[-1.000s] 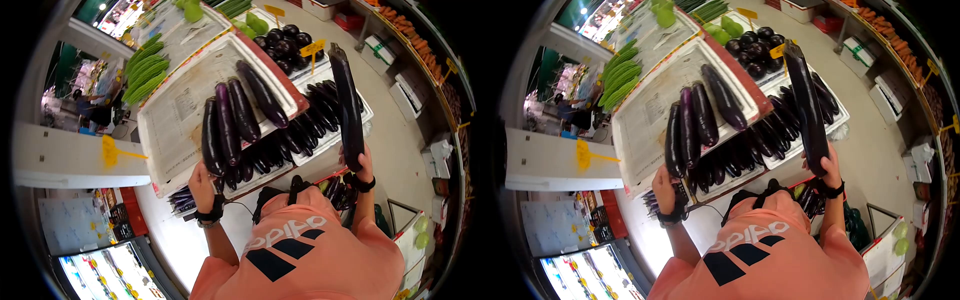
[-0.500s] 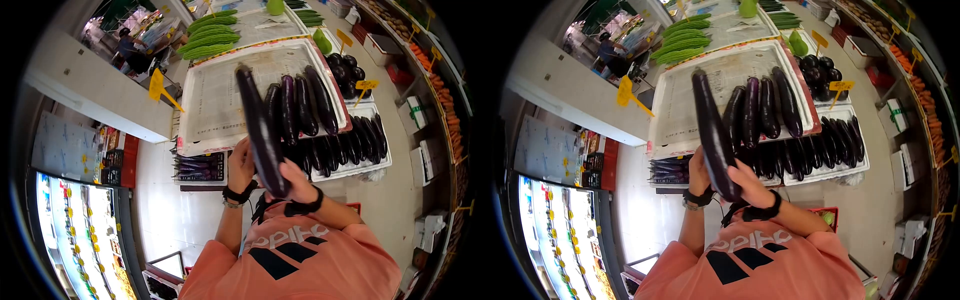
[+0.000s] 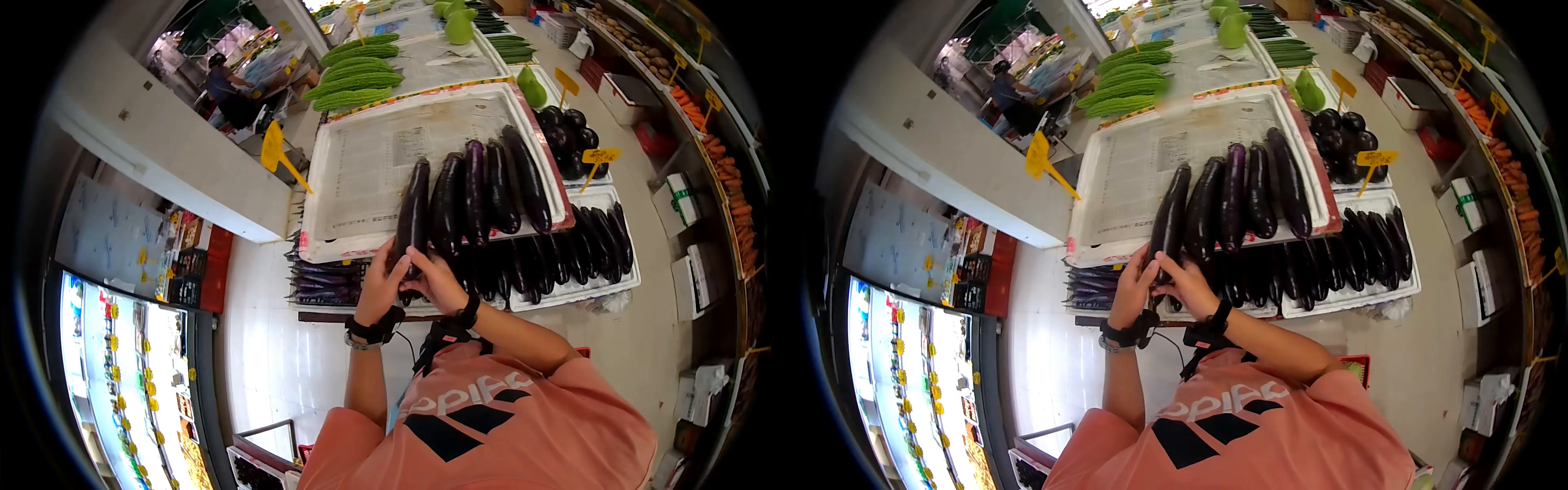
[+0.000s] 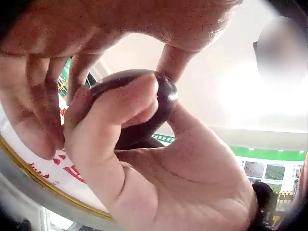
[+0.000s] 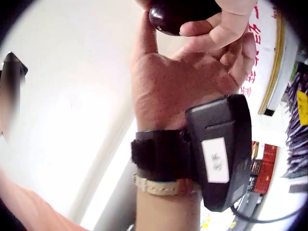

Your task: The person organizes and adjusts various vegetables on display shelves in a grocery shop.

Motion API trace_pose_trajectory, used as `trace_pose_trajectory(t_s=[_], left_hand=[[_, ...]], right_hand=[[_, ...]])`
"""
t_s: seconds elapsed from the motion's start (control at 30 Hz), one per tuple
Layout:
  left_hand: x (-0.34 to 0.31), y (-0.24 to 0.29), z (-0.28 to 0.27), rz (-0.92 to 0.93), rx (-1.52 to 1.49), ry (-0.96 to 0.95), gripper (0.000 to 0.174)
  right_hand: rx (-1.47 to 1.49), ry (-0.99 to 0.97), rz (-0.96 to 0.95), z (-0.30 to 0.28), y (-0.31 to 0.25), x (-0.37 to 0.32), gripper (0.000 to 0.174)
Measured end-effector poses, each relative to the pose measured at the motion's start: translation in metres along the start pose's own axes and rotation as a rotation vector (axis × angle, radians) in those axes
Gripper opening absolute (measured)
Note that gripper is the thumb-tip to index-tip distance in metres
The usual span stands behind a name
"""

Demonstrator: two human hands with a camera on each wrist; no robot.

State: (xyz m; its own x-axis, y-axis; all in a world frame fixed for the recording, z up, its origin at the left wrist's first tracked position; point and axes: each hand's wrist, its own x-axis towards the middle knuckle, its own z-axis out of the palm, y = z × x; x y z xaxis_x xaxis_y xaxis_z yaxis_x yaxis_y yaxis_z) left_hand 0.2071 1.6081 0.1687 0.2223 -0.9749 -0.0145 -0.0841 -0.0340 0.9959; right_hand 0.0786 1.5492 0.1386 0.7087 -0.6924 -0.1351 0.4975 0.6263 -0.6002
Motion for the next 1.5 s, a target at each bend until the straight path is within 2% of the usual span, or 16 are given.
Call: trace_pose_trajectory(t_s=[0.07,0.13,0.23,0.3,0.37,0.5,0.57,0.63,0.7,0.83,0.93,1.03,1.17,1.33,1.43,1.5], left_hand=[[0.002,0.005,0.003,-0.042,-0.003,-0.024,0.052],[0.004,-0.001,0.007,0.057,-0.010,-0.034,0.055],[0.003,0.009,0.011,-0.023,-0.012,-0.034,0.058],[0.004,0.011,0.011,-0.093,-0.049,-0.007,0.060],[0.005,0.012,0.010,-0.079,-0.014,0.005,0.060],[0.011,0.009,0.009,-0.094,0.018,0.079,0.055],[0.015,0.018,0.015,-0.123,-0.009,0.114,0.053],[0.020,0.025,0.027,-0.054,0.206,0.129,0.051],[0.023,0.021,0.024,0.025,0.354,0.143,0.050],[0.020,0.017,0.023,0.032,0.484,0.121,0.049],[0.013,0.020,0.027,0.049,0.541,0.166,0.048],[0.008,0.012,0.017,0.025,0.473,0.216,0.047],[0.001,0.007,0.010,0.015,0.387,0.230,0.047],[-0.007,0.016,0.016,0.002,0.339,0.190,0.048],[-0.008,0.019,0.026,0.026,0.326,0.156,0.058],[-0.006,0.010,0.027,0.068,0.340,0.153,0.068]], right_hand=[[0.031,-0.035,-0.003,-0.010,0.005,-0.006,0.041],[-0.063,-0.099,0.032,-0.036,0.008,-0.017,0.044],[-0.414,-0.266,-0.007,-0.083,0.001,-0.047,0.044],[-0.627,-0.276,-0.062,-0.129,-0.001,-0.065,0.034],[-0.832,-0.126,-0.129,-0.188,-0.010,-0.084,0.028],[-1.010,0.489,-0.279,-0.318,-0.039,-0.117,0.026],[-1.340,0.823,-0.375,-0.373,-0.059,-0.135,0.032],[-1.660,1.077,-0.505,-0.416,-0.081,-0.151,0.042],[-1.777,1.334,-0.382,-0.438,-0.105,-0.159,0.054],[-1.878,1.561,-0.175,-0.464,-0.139,-0.154,0.062],[-1.921,1.540,0.162,-0.479,-0.146,-0.141,0.054],[-2.065,1.487,0.227,-0.495,-0.143,-0.131,0.057],[-2.351,1.395,0.259,-0.501,-0.134,-0.121,0.064],[-2.528,1.354,0.228,-0.515,-0.134,-0.126,0.051],[-2.496,1.275,0.237,-0.514,-0.140,-0.132,0.052],[-2.422,1.255,0.122,-0.506,-0.148,-0.133,0.058]])
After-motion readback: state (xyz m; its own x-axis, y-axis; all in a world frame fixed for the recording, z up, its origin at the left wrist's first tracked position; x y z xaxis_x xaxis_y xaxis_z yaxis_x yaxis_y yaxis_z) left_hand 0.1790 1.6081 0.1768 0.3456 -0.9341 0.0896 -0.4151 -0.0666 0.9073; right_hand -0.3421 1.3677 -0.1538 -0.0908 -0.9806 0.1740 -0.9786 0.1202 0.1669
